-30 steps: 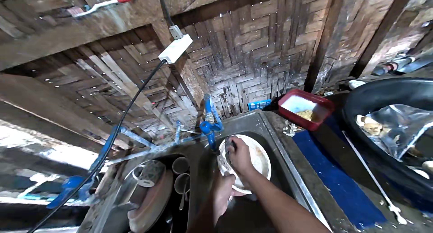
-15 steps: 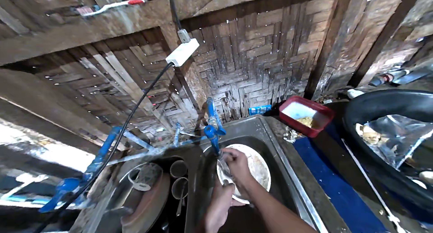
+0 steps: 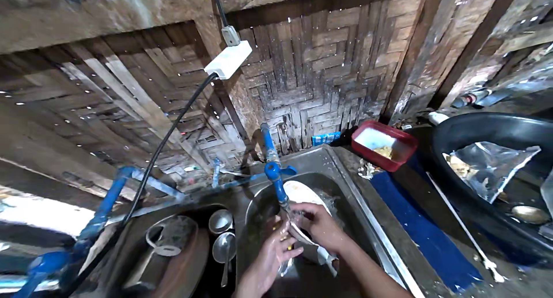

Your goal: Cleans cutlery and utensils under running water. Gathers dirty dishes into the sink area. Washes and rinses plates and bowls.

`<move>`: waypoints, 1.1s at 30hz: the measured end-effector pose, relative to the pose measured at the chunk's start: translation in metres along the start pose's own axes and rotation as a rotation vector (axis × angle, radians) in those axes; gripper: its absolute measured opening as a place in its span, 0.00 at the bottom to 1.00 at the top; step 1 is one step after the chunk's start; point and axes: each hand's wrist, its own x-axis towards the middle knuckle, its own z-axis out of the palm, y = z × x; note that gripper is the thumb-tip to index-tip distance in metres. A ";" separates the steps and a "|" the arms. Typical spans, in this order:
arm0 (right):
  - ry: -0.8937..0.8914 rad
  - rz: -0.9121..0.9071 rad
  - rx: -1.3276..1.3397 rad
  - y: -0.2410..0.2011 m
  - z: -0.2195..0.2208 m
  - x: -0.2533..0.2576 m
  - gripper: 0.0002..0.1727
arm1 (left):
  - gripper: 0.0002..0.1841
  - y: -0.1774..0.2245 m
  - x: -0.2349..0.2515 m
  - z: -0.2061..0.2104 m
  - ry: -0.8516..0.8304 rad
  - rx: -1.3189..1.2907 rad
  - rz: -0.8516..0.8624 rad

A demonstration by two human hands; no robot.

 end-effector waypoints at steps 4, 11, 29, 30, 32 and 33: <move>-0.332 -0.041 -0.130 0.010 -0.020 -0.034 0.14 | 0.35 0.018 0.022 0.004 -0.010 0.228 -0.168; -0.036 0.177 0.218 0.030 -0.033 -0.053 0.22 | 0.23 0.003 0.013 0.032 0.063 0.340 -0.151; 0.091 -0.198 -0.289 -0.001 0.018 0.014 0.09 | 0.34 0.011 -0.013 0.052 0.289 0.433 -0.085; 0.117 -0.143 -0.334 0.000 0.015 0.021 0.11 | 0.36 0.006 -0.015 0.051 0.283 0.434 -0.103; 0.297 -0.017 -0.451 0.007 0.002 0.042 0.14 | 0.43 0.004 -0.015 0.052 0.257 0.481 -0.100; 0.378 0.029 -0.491 0.009 -0.006 0.049 0.14 | 0.45 0.005 -0.011 0.049 0.240 0.549 -0.073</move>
